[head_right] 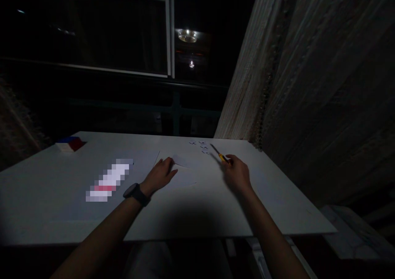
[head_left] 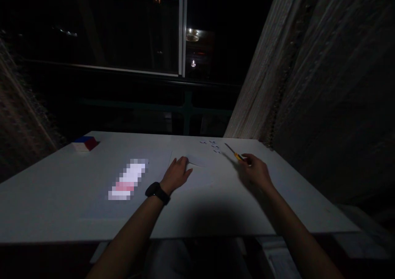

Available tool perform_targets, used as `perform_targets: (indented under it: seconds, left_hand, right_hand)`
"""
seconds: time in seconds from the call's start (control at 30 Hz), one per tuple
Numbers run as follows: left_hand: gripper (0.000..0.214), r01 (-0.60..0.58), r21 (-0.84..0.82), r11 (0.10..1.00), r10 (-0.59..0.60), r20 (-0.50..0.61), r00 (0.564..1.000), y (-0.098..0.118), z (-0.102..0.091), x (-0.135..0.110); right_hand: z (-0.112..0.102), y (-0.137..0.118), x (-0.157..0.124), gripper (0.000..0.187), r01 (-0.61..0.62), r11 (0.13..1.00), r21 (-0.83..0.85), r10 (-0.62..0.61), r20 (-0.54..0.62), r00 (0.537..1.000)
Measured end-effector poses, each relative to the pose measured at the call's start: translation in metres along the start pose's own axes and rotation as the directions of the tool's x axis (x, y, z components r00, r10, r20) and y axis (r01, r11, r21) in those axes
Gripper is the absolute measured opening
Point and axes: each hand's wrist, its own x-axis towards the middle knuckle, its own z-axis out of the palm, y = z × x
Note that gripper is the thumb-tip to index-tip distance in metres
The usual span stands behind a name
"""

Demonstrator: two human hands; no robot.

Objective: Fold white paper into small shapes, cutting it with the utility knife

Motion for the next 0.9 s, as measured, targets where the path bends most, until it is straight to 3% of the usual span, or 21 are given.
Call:
perform_targets:
  seconds: [0.1, 0.2, 0.3, 0.4, 0.53, 0.67, 0.73, 0.8, 0.9]
  left_hand:
    - [0.043, -0.032, -0.024, 0.999, 0.032, 0.006, 0.999, -0.002, 0.003, 0.000]
    - [0.047, -0.032, -0.041, 0.999, 0.033, 0.027, 0.999, -0.002, 0.004, 0.000]
    - [0.049, -0.023, -0.096, 0.995, 0.021, -0.017, 1.000, 0.001, 0.002, 0.002]
    - [0.050, 0.009, -0.208, 0.978, -0.029, -0.092, 0.995, 0.004, -0.003, 0.003]
    - [0.048, 0.099, -0.433, 0.896, -0.193, -0.178, 0.965, 0.008, -0.008, 0.007]
    - [0.046, 0.179, -0.733, 0.657, -0.453, -0.194, 0.870, 0.010, -0.014, 0.014]
    - [0.046, 0.178, -0.846, 0.502, -0.570, -0.169, 0.804, 0.012, -0.016, 0.018]
    - [0.046, 0.163, -0.910, 0.382, -0.647, -0.137, 0.750, 0.014, -0.017, 0.021]
    - [0.050, 0.134, -0.950, 0.283, -0.695, -0.107, 0.711, 0.018, -0.018, 0.023]
  right_hand:
    - [-0.022, 0.041, 0.011, 0.040, -0.192, 0.951, -0.241, 0.163, -0.135, 0.977]
    - [-0.034, 0.082, 0.013, 0.041, -0.324, 0.884, -0.336, 0.284, -0.165, 0.945]
    - [-0.034, 0.107, 0.008, 0.045, -0.333, 0.848, -0.413, 0.305, -0.133, 0.943]
    - [-0.027, 0.115, 0.002, 0.044, -0.285, 0.830, -0.479, 0.285, -0.073, 0.956]
    - [-0.023, 0.119, 0.000, 0.043, -0.253, 0.841, -0.479, 0.279, -0.017, 0.960]
    - [-0.026, 0.111, -0.001, 0.046, -0.273, 0.822, -0.499, 0.258, -0.099, 0.961]
    - [-0.025, 0.095, -0.001, 0.045, -0.259, 0.829, -0.495, 0.226, -0.127, 0.966]
    - [-0.019, 0.072, 0.001, 0.049, -0.170, 0.870, -0.462, 0.177, -0.029, 0.984]
    - [-0.003, 0.037, 0.006, 0.062, -0.084, 0.872, -0.482, 0.141, 0.082, 0.987]
